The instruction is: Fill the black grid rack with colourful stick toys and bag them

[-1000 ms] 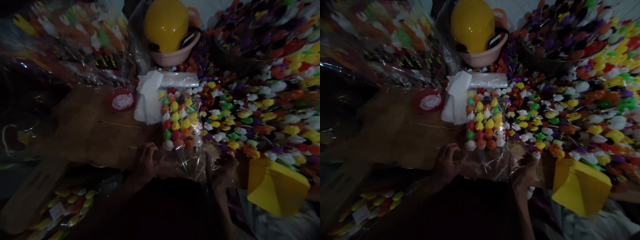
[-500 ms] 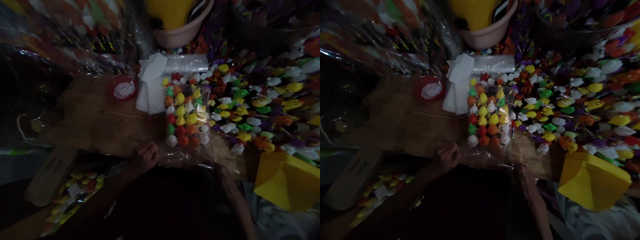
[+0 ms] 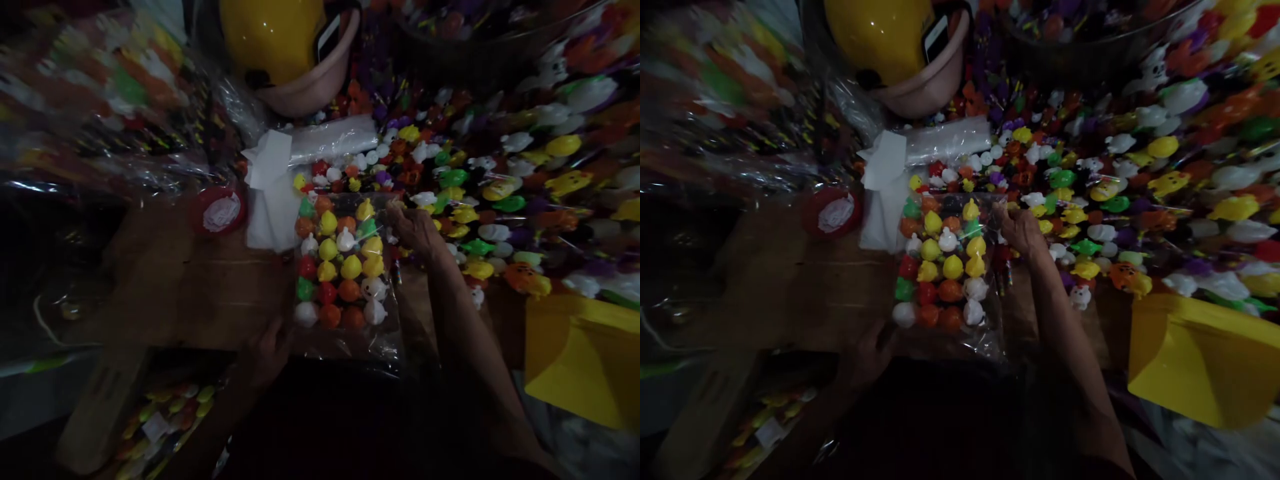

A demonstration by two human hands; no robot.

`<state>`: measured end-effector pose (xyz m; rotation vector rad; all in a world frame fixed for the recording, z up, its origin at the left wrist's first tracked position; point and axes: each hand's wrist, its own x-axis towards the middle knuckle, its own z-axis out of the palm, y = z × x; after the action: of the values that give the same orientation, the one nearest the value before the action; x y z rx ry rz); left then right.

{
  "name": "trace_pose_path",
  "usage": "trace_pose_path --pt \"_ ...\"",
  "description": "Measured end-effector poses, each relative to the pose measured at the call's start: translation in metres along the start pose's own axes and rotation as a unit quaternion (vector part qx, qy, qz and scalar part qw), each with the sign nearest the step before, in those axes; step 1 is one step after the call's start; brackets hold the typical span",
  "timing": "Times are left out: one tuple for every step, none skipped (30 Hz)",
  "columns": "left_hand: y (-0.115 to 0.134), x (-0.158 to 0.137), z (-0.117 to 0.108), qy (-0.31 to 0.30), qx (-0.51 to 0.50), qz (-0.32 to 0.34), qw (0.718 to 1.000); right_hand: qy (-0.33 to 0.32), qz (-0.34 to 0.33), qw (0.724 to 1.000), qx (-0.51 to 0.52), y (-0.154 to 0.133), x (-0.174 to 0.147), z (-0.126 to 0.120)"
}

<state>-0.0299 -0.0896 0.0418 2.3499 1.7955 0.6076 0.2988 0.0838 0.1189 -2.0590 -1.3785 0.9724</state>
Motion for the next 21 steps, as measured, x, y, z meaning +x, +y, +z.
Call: trace_pose_path --pt "-0.003 -0.002 0.001 0.003 0.019 0.022 1.000 0.029 -0.028 0.999 -0.002 -0.002 0.009 0.008" --pt "-0.007 -0.003 0.001 0.005 0.037 0.033 0.999 0.066 -0.060 0.996 -0.009 -0.003 0.015 0.014" --pt "-0.011 -0.004 0.000 0.000 0.054 0.031 0.998 0.101 -0.087 0.991 -0.022 -0.004 0.020 0.018" --pt "-0.015 -0.005 0.000 -0.010 0.070 0.020 0.997 0.131 -0.108 0.985 -0.038 -0.005 0.024 0.020" --pt "-0.017 -0.005 -0.001 -0.023 0.084 0.005 0.996 0.150 -0.121 0.980 -0.057 -0.007 0.028 0.022" --pt "-0.018 -0.005 -0.002 -0.041 0.092 -0.006 0.995 0.163 -0.122 0.976 -0.074 -0.008 0.032 0.023" --pt "-0.017 -0.005 -0.003 -0.061 0.093 -0.013 0.994 0.165 -0.120 0.975 -0.087 -0.010 0.035 0.024" --pt "-0.015 -0.005 -0.004 -0.078 0.089 -0.016 0.993 0.157 -0.121 0.976 -0.093 -0.012 0.036 0.025" --pt "-0.011 -0.006 -0.005 -0.089 0.083 -0.018 0.992 0.147 -0.129 0.976 -0.094 -0.013 0.034 0.026" --pt "-0.007 -0.007 -0.007 -0.093 0.078 -0.024 0.992 0.145 -0.139 0.975 -0.092 -0.014 0.027 0.025" --pt "-0.002 -0.010 -0.009 -0.088 0.070 -0.037 0.993 0.154 -0.153 0.972 -0.089 -0.014 0.015 0.023" --pt "0.002 -0.014 -0.011 -0.076 0.059 -0.057 0.994 0.180 -0.165 0.967 -0.079 -0.013 -0.004 0.019" --pt "0.006 -0.019 -0.014 -0.059 0.043 -0.084 0.994 0.212 -0.177 0.959 -0.065 -0.013 -0.029 0.012" --pt "0.009 -0.025 -0.015 -0.045 0.019 -0.115 0.992 0.242 -0.190 0.950 -0.043 -0.012 -0.059 0.004" --pt "0.012 -0.032 -0.016 -0.037 -0.012 -0.148 0.988 0.262 -0.197 0.945 0.010 -0.010 -0.093 -0.005" --pt "0.014 -0.039 -0.016 -0.038 -0.050 -0.181 0.981 0.223 -0.228 0.946 0.049 -0.010 -0.129 -0.013" --pt "0.015 -0.046 -0.014 -0.045 -0.090 -0.212 0.972 0.121 -0.279 0.950 0.070 -0.009 -0.166 -0.017" --pt "0.016 -0.052 -0.012 -0.055 -0.129 -0.242 0.960 -0.007 -0.318 0.946 0.066 -0.008 -0.200 -0.017" --pt "0.017 -0.055 -0.009 -0.067 -0.166 -0.263 0.948 -0.144 -0.351 0.924 0.043 -0.007 -0.229 -0.011" --pt "0.017 -0.056 -0.006 -0.079 -0.199 -0.275 0.937 -0.258 -0.374 0.891 0.013 -0.006 -0.252 0.001" --pt "0.017 -0.055 -0.003 -0.088 -0.223 -0.276 0.931 -0.324 -0.384 0.865 -0.013 -0.003 -0.268 0.018"
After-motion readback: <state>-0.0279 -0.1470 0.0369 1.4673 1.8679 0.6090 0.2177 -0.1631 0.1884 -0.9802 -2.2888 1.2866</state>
